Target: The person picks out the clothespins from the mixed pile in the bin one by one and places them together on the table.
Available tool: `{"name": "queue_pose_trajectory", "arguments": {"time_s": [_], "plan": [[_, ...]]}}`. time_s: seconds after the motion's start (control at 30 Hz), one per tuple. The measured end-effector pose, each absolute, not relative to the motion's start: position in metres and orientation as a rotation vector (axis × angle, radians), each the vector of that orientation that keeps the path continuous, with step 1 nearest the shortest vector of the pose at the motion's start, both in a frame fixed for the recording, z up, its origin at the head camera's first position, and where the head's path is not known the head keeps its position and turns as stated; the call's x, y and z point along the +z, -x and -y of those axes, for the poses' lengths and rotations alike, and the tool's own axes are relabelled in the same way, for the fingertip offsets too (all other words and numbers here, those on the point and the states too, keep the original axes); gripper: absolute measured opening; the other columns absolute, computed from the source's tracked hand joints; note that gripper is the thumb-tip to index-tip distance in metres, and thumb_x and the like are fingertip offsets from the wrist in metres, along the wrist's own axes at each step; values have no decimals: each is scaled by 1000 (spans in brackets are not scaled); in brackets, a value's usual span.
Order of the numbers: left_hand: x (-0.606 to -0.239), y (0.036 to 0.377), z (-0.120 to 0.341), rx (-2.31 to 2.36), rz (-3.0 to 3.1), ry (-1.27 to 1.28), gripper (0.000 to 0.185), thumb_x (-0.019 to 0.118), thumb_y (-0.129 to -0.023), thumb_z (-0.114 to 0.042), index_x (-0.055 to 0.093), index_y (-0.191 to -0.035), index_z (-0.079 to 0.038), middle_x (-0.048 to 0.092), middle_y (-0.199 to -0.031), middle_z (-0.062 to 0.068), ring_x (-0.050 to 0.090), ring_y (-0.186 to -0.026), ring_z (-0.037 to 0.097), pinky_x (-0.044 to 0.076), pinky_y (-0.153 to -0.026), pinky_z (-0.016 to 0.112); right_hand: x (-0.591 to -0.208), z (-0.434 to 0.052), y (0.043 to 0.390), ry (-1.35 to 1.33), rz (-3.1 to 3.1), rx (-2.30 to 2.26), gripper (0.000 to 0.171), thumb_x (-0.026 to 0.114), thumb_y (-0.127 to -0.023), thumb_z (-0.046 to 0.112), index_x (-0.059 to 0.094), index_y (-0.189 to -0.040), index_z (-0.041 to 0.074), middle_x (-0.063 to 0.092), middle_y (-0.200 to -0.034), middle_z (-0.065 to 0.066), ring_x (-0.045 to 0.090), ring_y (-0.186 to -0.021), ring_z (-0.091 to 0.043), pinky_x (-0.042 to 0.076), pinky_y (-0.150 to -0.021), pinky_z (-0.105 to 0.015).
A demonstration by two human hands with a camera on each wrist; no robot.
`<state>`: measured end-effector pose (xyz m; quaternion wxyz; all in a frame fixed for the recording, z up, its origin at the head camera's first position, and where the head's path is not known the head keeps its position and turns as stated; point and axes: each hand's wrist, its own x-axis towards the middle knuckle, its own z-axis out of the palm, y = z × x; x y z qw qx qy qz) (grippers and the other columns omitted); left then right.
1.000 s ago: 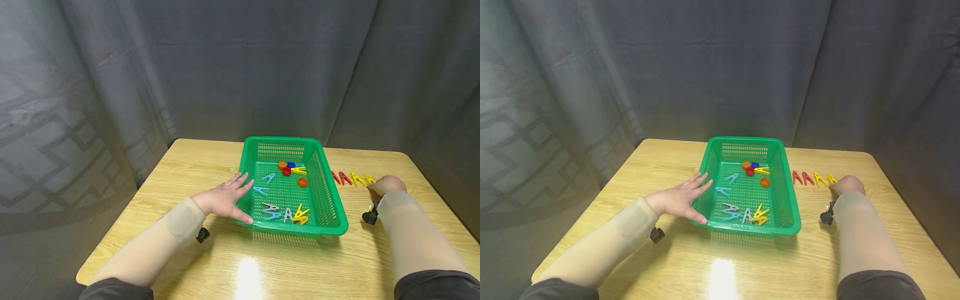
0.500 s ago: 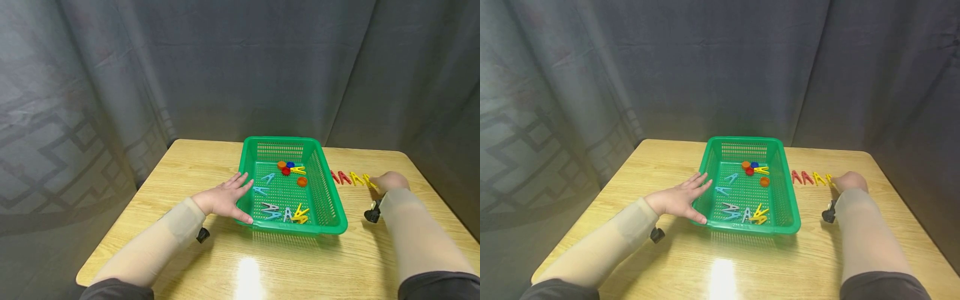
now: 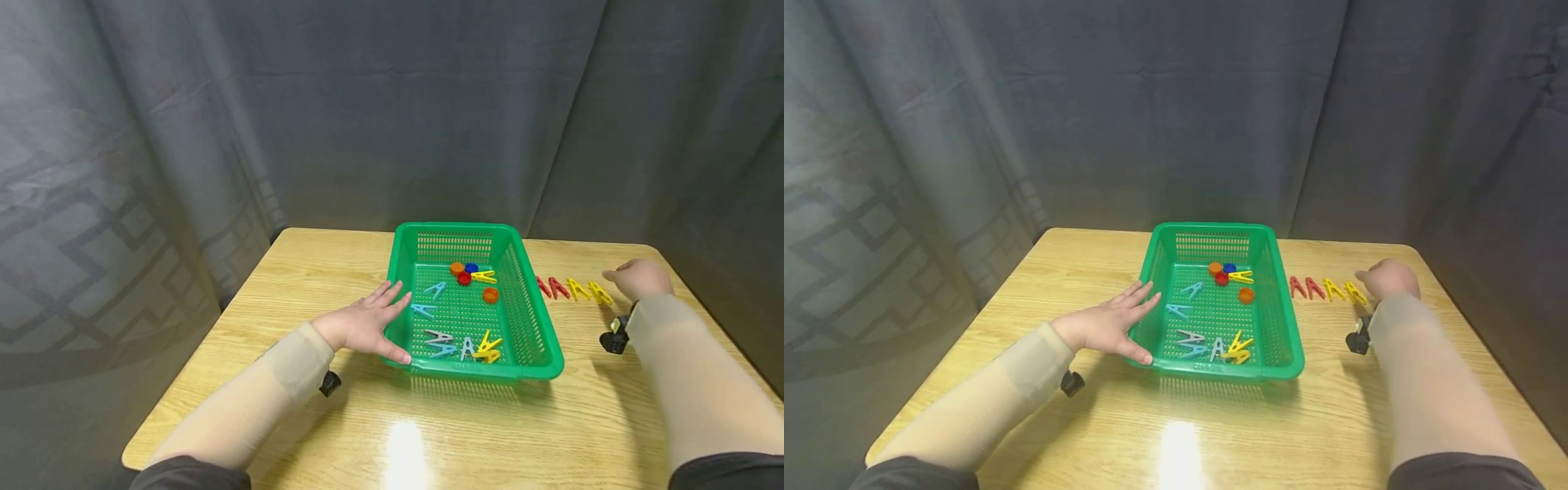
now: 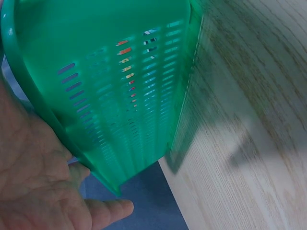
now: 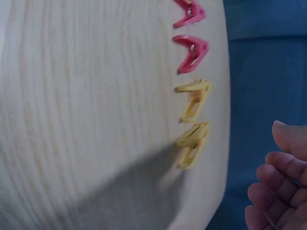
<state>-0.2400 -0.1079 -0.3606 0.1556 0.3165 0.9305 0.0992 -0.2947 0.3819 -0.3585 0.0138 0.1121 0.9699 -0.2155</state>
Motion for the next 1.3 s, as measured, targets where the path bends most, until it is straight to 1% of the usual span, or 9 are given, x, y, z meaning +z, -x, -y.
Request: {"name": "queue_pose_trajectory", "arguments": {"time_s": [0.23,0.33,0.57,0.77,0.93,1.13,1.3], "plan": [[-359,239,108,281,-2667,-904,114,63,-74,-73,3,-156,-20,-14,-160,0,-14,-146,23,11,-114,55,-341,-368,299,-225,-3094,-691,63,47,-98,45,50,-124,-12,48,-123,-35,50,-103,-51,45,-75,-55],[-359,240,108,282,-2666,-901,114,63,-75,-73,2,-156,-20,-14,-160,0,-14,-146,23,11,-114,54,-332,-357,300,-189,-3104,-733,63,48,-98,45,50,-124,-12,48,-122,-34,48,-103,-50,45,-75,-56],[-359,239,108,277,-2665,-903,114,63,-74,-73,3,-156,-21,-14,-160,0,-15,-146,23,12,-114,54,-308,-331,301,-54,-3101,-837,60,52,-96,47,54,-120,-8,53,-114,-29,50,-96,-43,46,-73,-52],[-359,240,108,270,-2658,-883,114,62,-74,-74,0,-155,-23,-17,-159,-3,-17,-145,20,13,-113,57,-286,-302,298,69,-3159,-796,58,53,-96,46,55,-120,-7,54,-116,-29,50,-100,-44,45,-78,-57],[-359,240,108,281,-2660,-899,114,62,-74,-73,2,-156,-22,-15,-160,-1,-16,-145,21,13,-112,58,-272,-275,296,163,-3188,-815,53,54,-96,44,58,-119,-4,57,-116,-27,52,-99,-42,45,-79,-55],[-359,240,108,285,-2662,-899,114,63,-74,-73,3,-156,-22,-14,-160,-1,-15,-146,21,12,-113,57,-266,-243,296,285,-3174,-851,46,58,-95,40,63,-116,0,59,-114,-21,52,-100,-37,46,-83,-54],[-359,240,108,294,-2662,-899,114,63,-74,-73,3,-156,-22,-14,-160,-1,-15,-146,21,13,-113,57,-267,-219,296,435,-3167,-796,39,61,-94,33,65,-116,0,61,-114,-20,54,-102,-35,45,-86,-53]]}}
